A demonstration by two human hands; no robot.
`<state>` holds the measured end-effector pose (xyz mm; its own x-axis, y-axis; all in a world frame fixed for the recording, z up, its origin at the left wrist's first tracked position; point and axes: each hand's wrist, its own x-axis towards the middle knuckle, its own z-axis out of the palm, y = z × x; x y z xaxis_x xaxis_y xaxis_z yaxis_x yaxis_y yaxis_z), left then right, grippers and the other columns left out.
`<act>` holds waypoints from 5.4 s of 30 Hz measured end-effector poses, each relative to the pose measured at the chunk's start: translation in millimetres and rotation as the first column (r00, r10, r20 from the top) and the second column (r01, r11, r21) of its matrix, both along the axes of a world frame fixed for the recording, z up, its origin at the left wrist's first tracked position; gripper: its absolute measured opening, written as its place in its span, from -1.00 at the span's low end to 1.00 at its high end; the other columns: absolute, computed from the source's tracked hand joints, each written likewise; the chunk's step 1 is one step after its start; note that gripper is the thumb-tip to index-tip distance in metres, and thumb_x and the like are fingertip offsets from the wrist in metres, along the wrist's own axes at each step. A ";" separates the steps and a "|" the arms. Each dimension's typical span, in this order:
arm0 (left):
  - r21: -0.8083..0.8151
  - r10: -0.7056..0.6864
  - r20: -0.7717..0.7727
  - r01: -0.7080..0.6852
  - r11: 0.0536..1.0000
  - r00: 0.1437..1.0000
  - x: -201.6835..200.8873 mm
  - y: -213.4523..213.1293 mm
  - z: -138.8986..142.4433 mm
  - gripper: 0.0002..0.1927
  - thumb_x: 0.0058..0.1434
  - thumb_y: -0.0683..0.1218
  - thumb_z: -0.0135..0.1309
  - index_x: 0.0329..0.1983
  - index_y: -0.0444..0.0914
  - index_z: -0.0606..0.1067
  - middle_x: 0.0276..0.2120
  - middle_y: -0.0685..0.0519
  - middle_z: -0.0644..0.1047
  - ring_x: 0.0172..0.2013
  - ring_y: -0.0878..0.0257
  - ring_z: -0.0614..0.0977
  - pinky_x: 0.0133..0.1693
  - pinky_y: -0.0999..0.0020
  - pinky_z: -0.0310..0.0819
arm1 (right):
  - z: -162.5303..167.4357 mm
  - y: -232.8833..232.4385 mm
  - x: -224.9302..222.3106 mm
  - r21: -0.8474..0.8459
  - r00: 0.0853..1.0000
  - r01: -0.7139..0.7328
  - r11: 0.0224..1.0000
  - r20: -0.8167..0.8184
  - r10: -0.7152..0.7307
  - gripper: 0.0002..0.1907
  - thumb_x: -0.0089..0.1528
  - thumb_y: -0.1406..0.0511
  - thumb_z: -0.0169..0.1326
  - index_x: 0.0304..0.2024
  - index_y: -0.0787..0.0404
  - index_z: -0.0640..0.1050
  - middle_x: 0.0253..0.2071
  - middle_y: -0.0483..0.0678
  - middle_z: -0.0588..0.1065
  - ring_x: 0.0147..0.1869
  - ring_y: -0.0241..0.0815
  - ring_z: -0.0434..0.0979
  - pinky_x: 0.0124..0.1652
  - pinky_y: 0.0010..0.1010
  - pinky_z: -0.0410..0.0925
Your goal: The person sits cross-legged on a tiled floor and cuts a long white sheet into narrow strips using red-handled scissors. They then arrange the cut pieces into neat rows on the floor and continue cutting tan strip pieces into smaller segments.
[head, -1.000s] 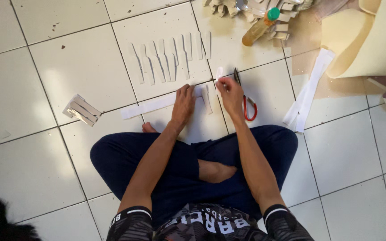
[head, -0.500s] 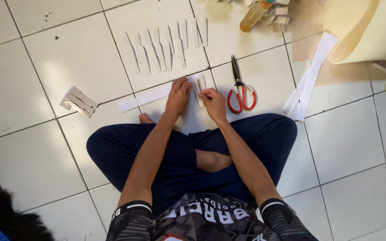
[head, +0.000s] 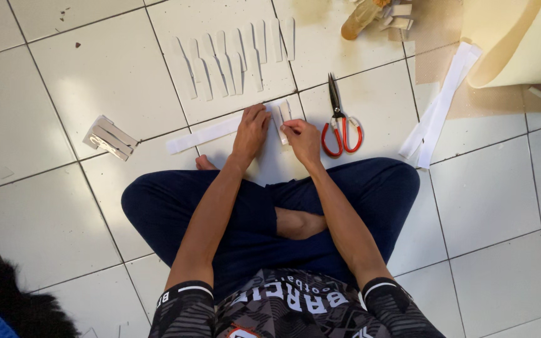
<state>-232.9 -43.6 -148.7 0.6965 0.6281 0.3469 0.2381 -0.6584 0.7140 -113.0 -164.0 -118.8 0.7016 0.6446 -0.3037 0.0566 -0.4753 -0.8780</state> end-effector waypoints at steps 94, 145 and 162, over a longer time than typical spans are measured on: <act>0.036 -0.002 -0.041 0.003 0.999 0.999 -9.4 5.6 9.5 -0.93 0.24 -0.27 0.11 -0.21 -0.34 0.50 -0.10 -0.09 0.54 0.02 -0.09 0.53 0.08 0.10 0.44 | -5.5 -4.3 -15.5 0.036 0.996 -0.023 0.999 0.086 0.019 -0.77 0.18 0.28 0.29 -0.21 0.33 0.66 -0.34 0.00 0.67 -0.32 -0.33 0.66 -0.30 -0.51 0.44; 0.153 0.052 -0.210 -0.020 0.988 0.976 -3.3 -5.6 27.3 -0.51 0.08 -0.30 0.01 0.15 -0.41 0.38 0.10 -0.20 0.45 0.12 -0.11 0.45 0.03 0.09 0.46 | 52.5 187.3 -10.1 -0.161 0.965 -0.210 0.964 0.126 0.231 -0.71 0.09 0.15 0.32 -0.39 0.28 0.66 -0.43 0.04 0.63 -0.35 -0.16 0.60 -0.26 -0.30 0.46; 0.112 -0.039 -0.299 0.076 0.991 0.953 -1.6 -3.4 6.9 -0.73 0.30 -0.21 -0.03 0.04 -0.43 0.42 0.00 -0.18 0.45 0.08 -0.14 0.43 0.19 0.10 0.34 | 16.7 -27.8 35.9 0.189 0.999 0.039 0.981 -0.018 -0.036 -0.70 0.20 0.36 0.28 -0.07 0.37 0.54 -0.32 -0.02 0.63 -0.37 -0.37 0.57 -0.40 -0.55 0.44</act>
